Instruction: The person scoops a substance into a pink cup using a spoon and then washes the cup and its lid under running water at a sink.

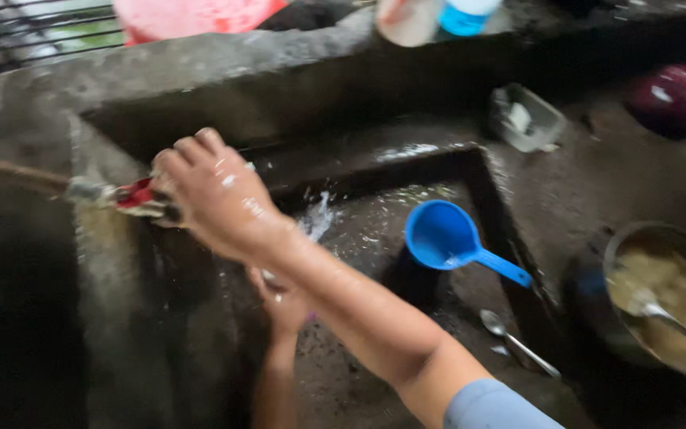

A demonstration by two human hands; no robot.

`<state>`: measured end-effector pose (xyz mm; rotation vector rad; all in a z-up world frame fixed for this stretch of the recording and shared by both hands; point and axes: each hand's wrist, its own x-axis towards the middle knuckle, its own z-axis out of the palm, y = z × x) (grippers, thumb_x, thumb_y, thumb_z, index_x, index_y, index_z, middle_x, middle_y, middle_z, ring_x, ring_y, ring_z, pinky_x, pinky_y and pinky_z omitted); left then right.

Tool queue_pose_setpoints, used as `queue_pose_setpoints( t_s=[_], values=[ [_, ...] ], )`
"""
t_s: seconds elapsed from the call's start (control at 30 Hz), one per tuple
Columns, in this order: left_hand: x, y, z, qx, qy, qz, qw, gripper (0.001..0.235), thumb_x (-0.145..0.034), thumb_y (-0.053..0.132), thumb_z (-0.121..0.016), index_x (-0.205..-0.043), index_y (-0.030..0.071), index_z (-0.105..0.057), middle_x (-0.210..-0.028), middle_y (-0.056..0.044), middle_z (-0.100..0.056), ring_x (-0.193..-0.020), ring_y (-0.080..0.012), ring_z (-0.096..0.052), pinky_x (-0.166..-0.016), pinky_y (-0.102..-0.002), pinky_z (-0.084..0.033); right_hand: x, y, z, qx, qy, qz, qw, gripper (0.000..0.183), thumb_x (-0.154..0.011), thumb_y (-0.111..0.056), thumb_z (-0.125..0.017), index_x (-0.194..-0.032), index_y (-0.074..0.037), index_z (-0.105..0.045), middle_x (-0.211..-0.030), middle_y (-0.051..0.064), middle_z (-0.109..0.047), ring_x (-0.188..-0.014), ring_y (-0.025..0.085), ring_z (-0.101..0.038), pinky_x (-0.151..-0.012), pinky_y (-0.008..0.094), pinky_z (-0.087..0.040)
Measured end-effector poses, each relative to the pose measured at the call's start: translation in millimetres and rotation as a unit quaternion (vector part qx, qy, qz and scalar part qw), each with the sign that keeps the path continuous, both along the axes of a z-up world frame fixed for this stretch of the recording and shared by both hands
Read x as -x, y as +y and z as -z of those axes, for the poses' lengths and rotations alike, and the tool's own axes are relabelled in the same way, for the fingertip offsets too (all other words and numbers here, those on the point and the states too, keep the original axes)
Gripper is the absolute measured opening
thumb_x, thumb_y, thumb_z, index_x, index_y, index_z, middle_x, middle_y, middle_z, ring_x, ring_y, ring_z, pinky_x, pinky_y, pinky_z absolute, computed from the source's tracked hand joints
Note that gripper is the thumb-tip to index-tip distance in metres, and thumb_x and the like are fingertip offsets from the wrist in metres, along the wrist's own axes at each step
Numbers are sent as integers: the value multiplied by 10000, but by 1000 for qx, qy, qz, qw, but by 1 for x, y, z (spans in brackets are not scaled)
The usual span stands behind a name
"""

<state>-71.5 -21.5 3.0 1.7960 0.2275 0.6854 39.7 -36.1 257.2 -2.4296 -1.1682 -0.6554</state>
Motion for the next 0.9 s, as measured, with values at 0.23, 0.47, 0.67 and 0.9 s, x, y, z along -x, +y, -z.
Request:
queue_pose_setpoints(
  t_s=[0.23,0.47,0.67,0.9],
  values=[
    [77,-35,18,-10,112,36,993,933,-558,253,-976,-1243,110,-359,-1090,-182,-613,-968,-313,-627,-843,-449,-509,35,-18,16,-198,194,-14,961,376,-959,-230,-689,-1308,-101,-644,-1171,81,-696,-1111,286,-634,-1012,397,-517],
    [128,-50,63,56,350,2,935,899,-524,273,-995,-1187,142,-402,-914,-169,-691,-826,-302,-708,-771,-427,-552,-14,-220,138,-461,426,193,754,262,-967,-224,-632,-1169,-115,-757,-1026,57,-749,-927,145,-678,-838,302,-564],
    [138,-38,107,117,-75,174,975,903,-686,330,-999,-1222,68,-321,-1311,-255,-543,-1138,-358,-654,-946,-468,-548,-138,-458,217,-599,47,193,776,297,-948,-127,-712,-1112,-80,-469,-1043,38,-546,-967,173,-569,-854,361,-524],
    [171,-6,49,-94,264,165,946,852,-432,397,-1085,-1052,123,-567,-1532,-260,-325,-1394,-473,-360,-1049,-588,-408,-251,-547,242,-62,296,647,700,1276,-778,-716,-815,-1433,215,-238,-1458,383,-380,-1346,516,-376,-1086,624,-255]
  ],
)
